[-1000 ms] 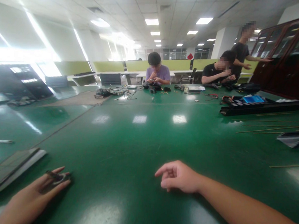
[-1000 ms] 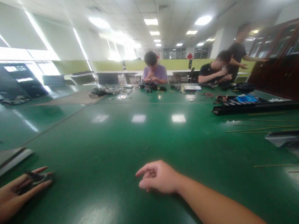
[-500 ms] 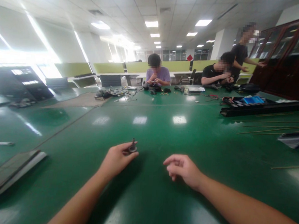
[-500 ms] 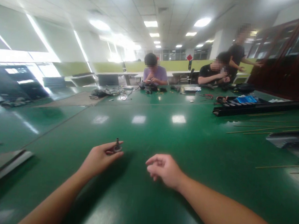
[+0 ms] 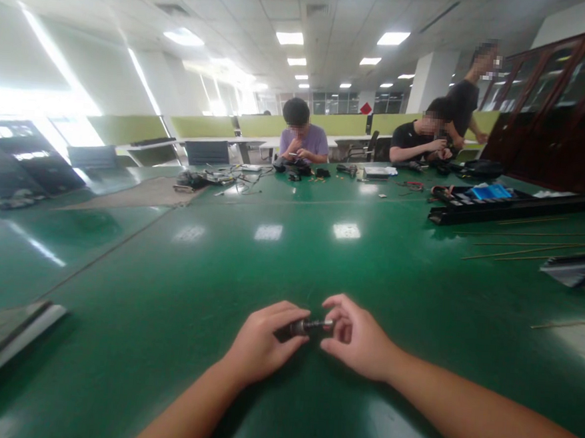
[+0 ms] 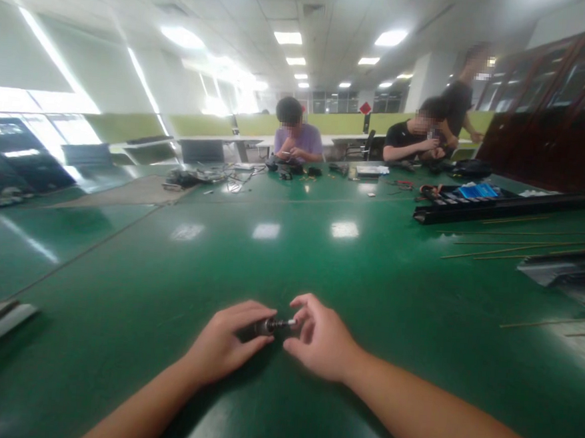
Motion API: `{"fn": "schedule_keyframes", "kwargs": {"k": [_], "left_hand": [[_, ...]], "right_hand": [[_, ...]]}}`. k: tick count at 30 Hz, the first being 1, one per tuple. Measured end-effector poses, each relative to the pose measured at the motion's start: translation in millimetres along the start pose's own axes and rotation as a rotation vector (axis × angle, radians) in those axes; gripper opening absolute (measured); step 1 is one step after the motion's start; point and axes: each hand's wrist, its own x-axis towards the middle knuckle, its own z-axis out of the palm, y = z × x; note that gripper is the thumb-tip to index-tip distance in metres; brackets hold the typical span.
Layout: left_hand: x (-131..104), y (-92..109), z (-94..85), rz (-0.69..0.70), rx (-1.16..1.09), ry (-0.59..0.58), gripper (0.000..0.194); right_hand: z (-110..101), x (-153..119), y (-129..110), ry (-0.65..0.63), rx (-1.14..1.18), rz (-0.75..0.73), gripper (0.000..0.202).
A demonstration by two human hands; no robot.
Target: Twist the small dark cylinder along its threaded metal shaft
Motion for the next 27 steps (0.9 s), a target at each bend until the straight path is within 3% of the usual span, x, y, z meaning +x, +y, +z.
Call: {"fn": "schedule_keyframes", "kwargs": {"k": [6, 13, 27], "left_hand": [[-0.8, -7.5, 10.0, -0.008, -0.005, -0.018, 0.040], [1.3, 0.2, 7.8, 0.018, -0.049, -0.049, 0.022], [0.6, -1.7, 9.5, 0.023, -0.039, -0.010, 0.023]], "right_hand": [[3.5, -3.1, -0.3, -0.011, -0.129, -0.035, 0.051], [4.8, -3.1, 1.4, -0.018, -0.112, -0.050, 0.047], [1.9, -5.4, -3.8, -0.032, -0.160, -0.050, 0.031]]}}
